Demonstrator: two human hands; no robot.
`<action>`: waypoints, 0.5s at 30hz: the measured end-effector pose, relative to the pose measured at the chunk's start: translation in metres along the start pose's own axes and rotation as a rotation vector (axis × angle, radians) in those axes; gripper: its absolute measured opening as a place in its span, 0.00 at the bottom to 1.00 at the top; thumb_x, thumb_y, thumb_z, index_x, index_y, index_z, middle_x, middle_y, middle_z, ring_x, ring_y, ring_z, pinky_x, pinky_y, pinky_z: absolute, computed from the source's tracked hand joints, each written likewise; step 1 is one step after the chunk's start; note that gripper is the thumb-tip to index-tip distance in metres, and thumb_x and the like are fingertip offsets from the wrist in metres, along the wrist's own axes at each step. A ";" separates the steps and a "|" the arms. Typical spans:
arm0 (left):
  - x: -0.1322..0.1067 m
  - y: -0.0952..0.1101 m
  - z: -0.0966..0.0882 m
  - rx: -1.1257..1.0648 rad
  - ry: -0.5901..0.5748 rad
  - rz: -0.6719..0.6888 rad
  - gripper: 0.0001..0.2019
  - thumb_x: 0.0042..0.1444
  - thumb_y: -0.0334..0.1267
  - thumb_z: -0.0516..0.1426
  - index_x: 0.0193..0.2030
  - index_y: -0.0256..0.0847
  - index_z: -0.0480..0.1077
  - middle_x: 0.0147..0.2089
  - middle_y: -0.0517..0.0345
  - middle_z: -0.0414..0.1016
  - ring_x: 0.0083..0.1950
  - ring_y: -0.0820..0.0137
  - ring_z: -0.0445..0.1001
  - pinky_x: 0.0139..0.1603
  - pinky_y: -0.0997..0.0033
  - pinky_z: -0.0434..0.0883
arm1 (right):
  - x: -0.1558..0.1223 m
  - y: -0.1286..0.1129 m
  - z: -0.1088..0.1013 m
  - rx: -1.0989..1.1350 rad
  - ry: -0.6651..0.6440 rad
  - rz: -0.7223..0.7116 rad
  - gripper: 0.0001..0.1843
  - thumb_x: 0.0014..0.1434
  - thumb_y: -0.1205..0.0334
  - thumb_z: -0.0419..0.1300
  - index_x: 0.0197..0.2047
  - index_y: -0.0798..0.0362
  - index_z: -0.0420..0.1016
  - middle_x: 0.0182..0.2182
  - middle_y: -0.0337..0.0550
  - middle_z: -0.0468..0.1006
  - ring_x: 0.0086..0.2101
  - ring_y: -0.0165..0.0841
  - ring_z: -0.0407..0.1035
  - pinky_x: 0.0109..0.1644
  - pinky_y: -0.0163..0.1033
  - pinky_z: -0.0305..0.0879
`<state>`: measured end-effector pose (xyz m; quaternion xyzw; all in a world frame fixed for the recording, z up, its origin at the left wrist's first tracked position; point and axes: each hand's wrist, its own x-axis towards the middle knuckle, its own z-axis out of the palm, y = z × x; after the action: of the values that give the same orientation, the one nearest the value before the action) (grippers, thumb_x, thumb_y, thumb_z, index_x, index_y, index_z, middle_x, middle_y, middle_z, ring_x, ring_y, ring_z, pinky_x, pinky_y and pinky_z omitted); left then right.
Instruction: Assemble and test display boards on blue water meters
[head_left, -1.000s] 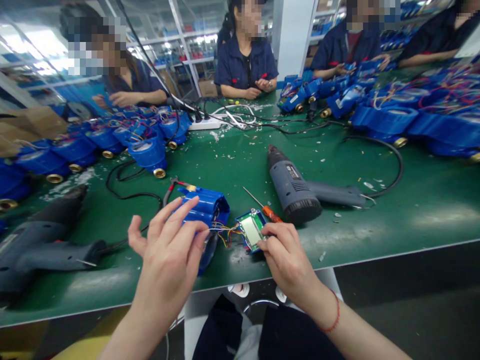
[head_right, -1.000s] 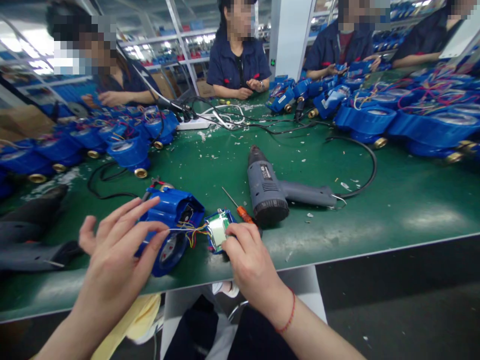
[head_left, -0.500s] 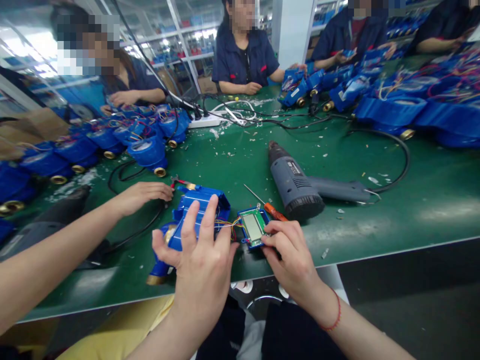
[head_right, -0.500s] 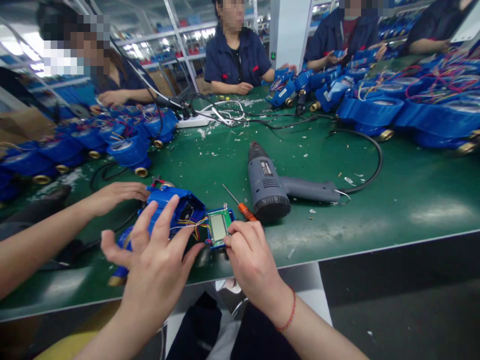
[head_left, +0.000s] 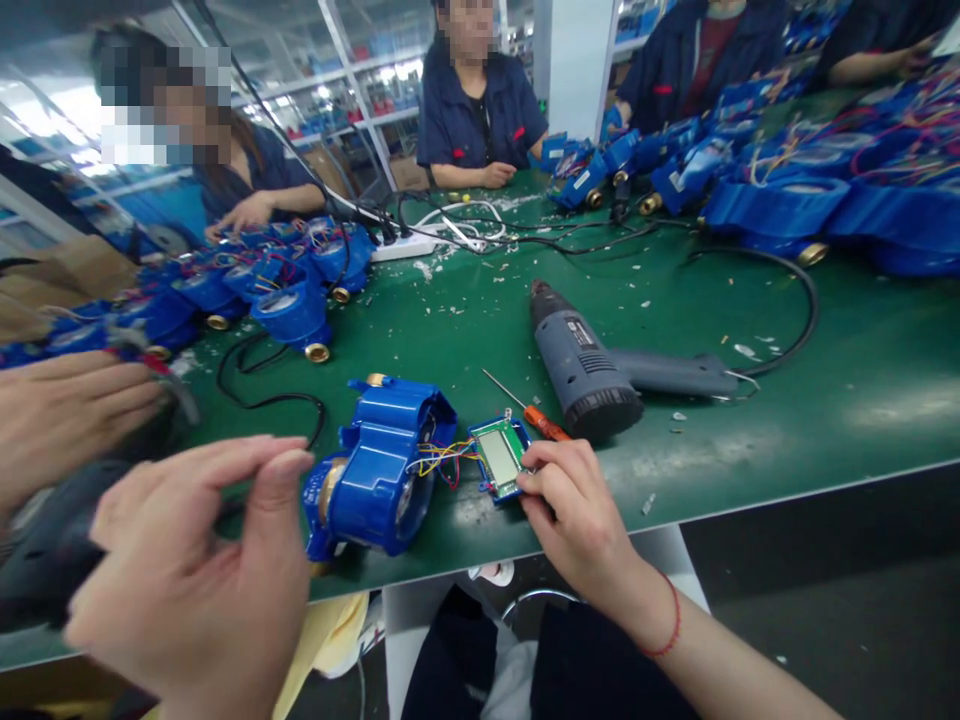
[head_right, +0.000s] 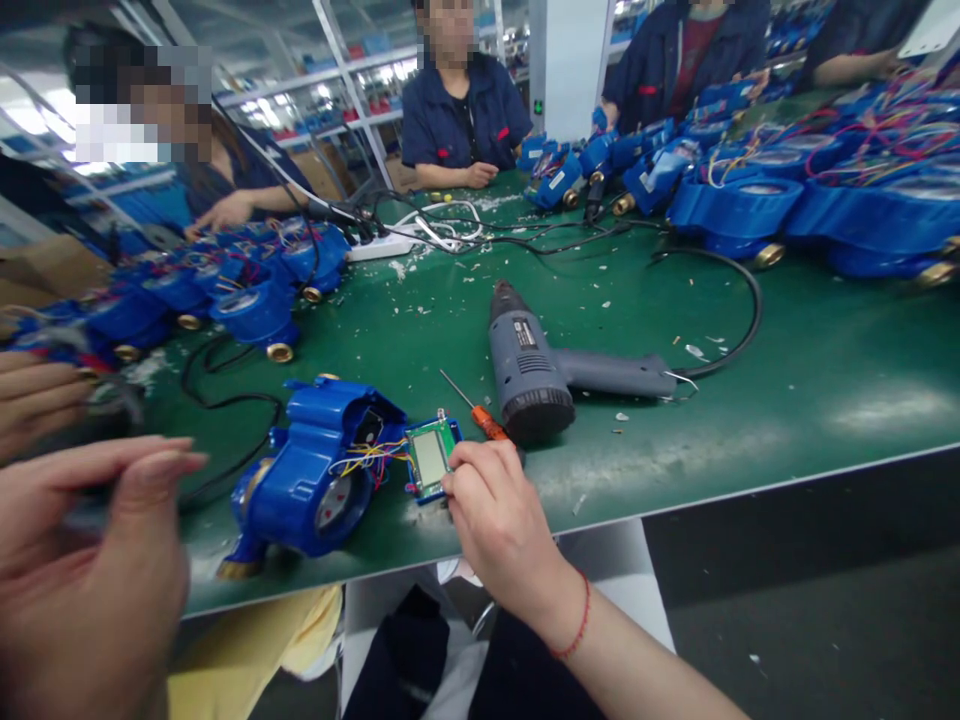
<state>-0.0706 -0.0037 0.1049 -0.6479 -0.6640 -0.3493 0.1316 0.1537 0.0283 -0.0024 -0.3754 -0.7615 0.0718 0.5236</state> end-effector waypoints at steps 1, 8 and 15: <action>-0.004 0.003 0.004 0.015 0.005 0.073 0.06 0.65 0.40 0.54 0.44 0.52 0.71 0.51 0.63 0.76 0.60 0.53 0.70 0.61 0.33 0.61 | 0.000 0.000 0.000 -0.001 0.000 -0.002 0.10 0.62 0.79 0.55 0.37 0.55 0.67 0.39 0.49 0.72 0.41 0.37 0.65 0.45 0.44 0.69; -0.017 0.025 0.048 0.242 -0.273 0.436 0.07 0.58 0.32 0.60 0.40 0.48 0.77 0.71 0.47 0.60 0.69 0.36 0.58 0.59 0.16 0.49 | 0.001 -0.002 -0.001 -0.019 0.005 -0.008 0.10 0.63 0.78 0.54 0.35 0.54 0.67 0.38 0.48 0.73 0.40 0.37 0.65 0.44 0.43 0.70; 0.001 0.025 0.043 0.115 -0.251 0.353 0.11 0.60 0.30 0.57 0.28 0.46 0.75 0.62 0.48 0.73 0.65 0.40 0.65 0.59 0.17 0.51 | 0.003 -0.003 0.000 -0.048 0.018 -0.017 0.10 0.64 0.77 0.54 0.34 0.54 0.68 0.37 0.48 0.74 0.39 0.35 0.65 0.43 0.42 0.70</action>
<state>-0.0351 0.0217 0.0818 -0.7838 -0.5705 -0.1989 0.1436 0.1522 0.0280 0.0013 -0.3819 -0.7614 0.0456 0.5219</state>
